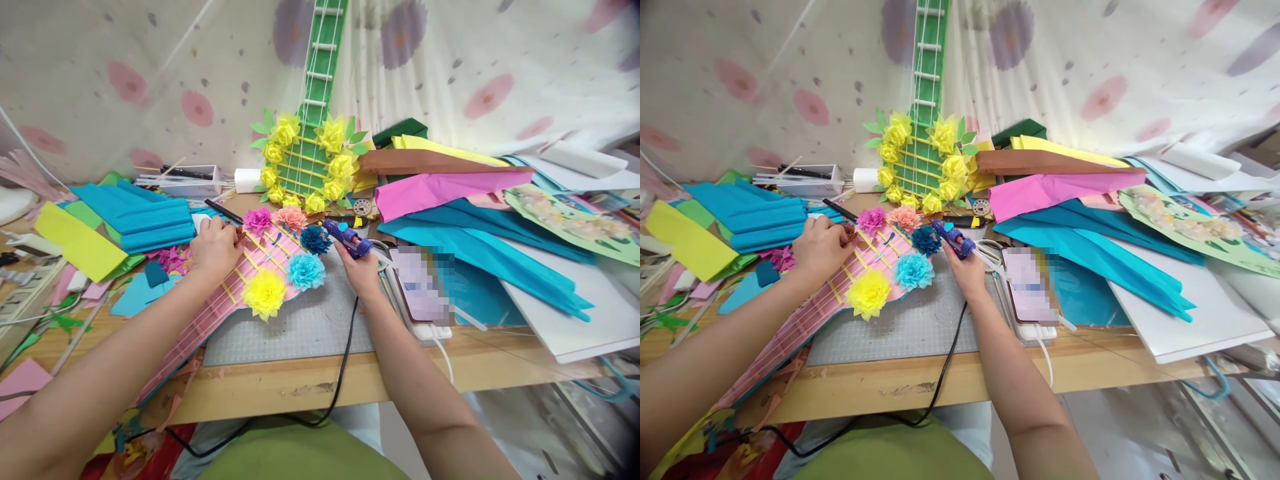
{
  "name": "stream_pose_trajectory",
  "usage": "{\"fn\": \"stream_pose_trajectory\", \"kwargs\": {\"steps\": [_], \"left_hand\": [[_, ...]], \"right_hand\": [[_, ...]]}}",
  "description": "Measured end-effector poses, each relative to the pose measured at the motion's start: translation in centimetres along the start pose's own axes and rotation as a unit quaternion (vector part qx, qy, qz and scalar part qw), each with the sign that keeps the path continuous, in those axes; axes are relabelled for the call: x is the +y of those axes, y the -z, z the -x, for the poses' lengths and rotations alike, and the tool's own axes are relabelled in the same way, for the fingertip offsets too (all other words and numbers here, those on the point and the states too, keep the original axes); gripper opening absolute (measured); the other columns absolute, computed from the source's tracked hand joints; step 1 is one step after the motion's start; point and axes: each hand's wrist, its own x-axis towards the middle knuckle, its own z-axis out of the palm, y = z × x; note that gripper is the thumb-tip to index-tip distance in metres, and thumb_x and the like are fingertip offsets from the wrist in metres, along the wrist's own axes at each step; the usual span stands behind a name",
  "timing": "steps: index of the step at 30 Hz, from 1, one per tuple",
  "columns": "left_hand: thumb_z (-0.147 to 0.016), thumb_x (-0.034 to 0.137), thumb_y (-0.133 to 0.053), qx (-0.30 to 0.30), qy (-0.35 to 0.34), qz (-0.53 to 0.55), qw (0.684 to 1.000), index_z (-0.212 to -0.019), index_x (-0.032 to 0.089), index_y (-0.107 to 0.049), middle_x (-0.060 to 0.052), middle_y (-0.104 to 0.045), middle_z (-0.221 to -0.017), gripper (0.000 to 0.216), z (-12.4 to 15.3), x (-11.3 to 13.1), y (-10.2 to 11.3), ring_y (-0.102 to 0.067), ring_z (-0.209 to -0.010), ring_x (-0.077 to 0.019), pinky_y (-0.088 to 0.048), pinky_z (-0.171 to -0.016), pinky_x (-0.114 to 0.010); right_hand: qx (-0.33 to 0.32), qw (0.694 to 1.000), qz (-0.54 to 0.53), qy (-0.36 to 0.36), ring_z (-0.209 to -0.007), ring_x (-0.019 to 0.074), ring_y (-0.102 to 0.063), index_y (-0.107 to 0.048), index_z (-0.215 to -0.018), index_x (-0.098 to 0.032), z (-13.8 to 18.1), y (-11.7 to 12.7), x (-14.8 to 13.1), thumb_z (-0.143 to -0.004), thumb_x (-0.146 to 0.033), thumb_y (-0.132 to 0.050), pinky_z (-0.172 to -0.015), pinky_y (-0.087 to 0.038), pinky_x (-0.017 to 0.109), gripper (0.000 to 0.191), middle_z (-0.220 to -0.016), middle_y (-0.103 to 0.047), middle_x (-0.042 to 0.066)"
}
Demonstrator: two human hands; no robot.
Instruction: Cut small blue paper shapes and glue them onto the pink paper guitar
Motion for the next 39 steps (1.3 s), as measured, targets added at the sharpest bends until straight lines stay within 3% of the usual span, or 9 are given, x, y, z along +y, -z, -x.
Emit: {"fn": "stream_pose_trajectory", "kwargs": {"steps": [6, 11, 19, 26, 30, 33, 39], "left_hand": [[-0.075, 0.031, -0.053, 0.03, -0.017, -0.018, 0.999, -0.091, 0.015, -0.056, -0.017, -0.052, -0.097, 0.022, -0.1, 0.0, -0.4, -0.042, -0.104, -0.0346, -0.035, -0.081, -0.042], [-0.068, 0.032, -0.062, 0.05, 0.024, 0.012, 0.998, -0.098, 0.015, -0.052, -0.016, -0.051, -0.101, 0.036, -0.7, 0.0, -0.7, -0.045, -0.102, -0.0345, -0.035, -0.084, -0.042], [-0.066, 0.027, -0.062, 0.033, 0.037, 0.054, 0.997, -0.103, 0.015, -0.051, -0.016, -0.05, -0.107, 0.04, -1.5, -0.2, -1.1, -0.042, -0.11, -0.0361, -0.034, -0.09, -0.045], [-0.065, 0.033, -0.064, 0.048, 0.048, 0.077, 0.995, -0.099, 0.016, -0.055, -0.013, -0.055, -0.1, 0.039, -1.5, -0.1, -0.9, -0.048, -0.103, -0.0323, -0.039, -0.086, -0.042], [-0.077, 0.032, -0.052, 0.089, 0.041, 0.165, 0.981, -0.09, 0.018, -0.059, -0.009, -0.059, -0.09, 0.021, -1.4, 0.2, 0.3, -0.052, -0.097, -0.0258, -0.039, -0.087, -0.038], [-0.081, 0.03, -0.044, 0.112, 0.052, 0.229, 0.965, -0.082, 0.018, -0.059, -0.007, -0.06, -0.085, 0.019, -1.0, 0.5, 1.1, -0.054, -0.09, -0.022, -0.04, -0.083, -0.034], [-0.084, 0.028, -0.04, 0.166, 0.093, 0.34, 0.921, -0.079, 0.019, -0.052, -0.004, -0.058, -0.082, 0.016, 0.2, 0.8, 1.9, -0.055, -0.08, -0.0175, -0.041, -0.074, -0.029]], "right_hand": [[-0.005, 1.0, -0.018, -0.004, -0.082, 0.0261, -0.065, -0.067, -0.089, -0.016, -0.1, -0.1, 0.4, -0.067, -0.054, -0.062, -0.077, -0.049, 0.039, 0.044, -0.084, -0.07, 0.008], [-0.013, 1.0, -0.024, -0.001, -0.085, 0.0267, -0.065, -0.068, -0.089, -0.015, -0.1, -0.1, 0.3, -0.069, -0.053, -0.061, -0.08, -0.048, 0.039, 0.044, -0.085, -0.07, 0.009], [0.004, 1.0, -0.02, -0.021, -0.08, 0.0261, -0.064, -0.068, -0.083, -0.015, 0.1, 0.0, -0.2, -0.065, -0.053, -0.064, -0.075, -0.049, 0.039, 0.043, -0.079, -0.07, 0.007], [-0.002, 1.0, -0.005, -0.007, -0.077, 0.0242, -0.064, -0.068, -0.083, -0.015, 0.2, -0.1, -0.5, -0.067, -0.053, -0.062, -0.074, -0.049, 0.036, 0.042, -0.078, -0.069, 0.006], [-0.013, 1.0, 0.022, -0.014, -0.086, 0.0284, -0.064, -0.068, -0.087, -0.014, -0.1, -0.3, -0.1, -0.067, -0.054, -0.062, -0.077, -0.048, 0.039, 0.045, -0.084, -0.07, 0.009], [0.0, 0.999, 0.028, -0.019, -0.084, 0.0287, -0.065, -0.068, -0.085, -0.014, -0.3, -0.4, 0.3, -0.066, -0.055, -0.062, -0.078, -0.048, 0.04, 0.046, -0.081, -0.07, 0.01], [0.032, 0.997, -0.068, -0.014, -0.084, 0.0245, -0.064, -0.065, -0.09, -0.012, 0.1, -0.5, 0.1, -0.066, -0.054, -0.063, -0.079, -0.049, 0.037, 0.049, -0.087, -0.069, 0.009]]}}
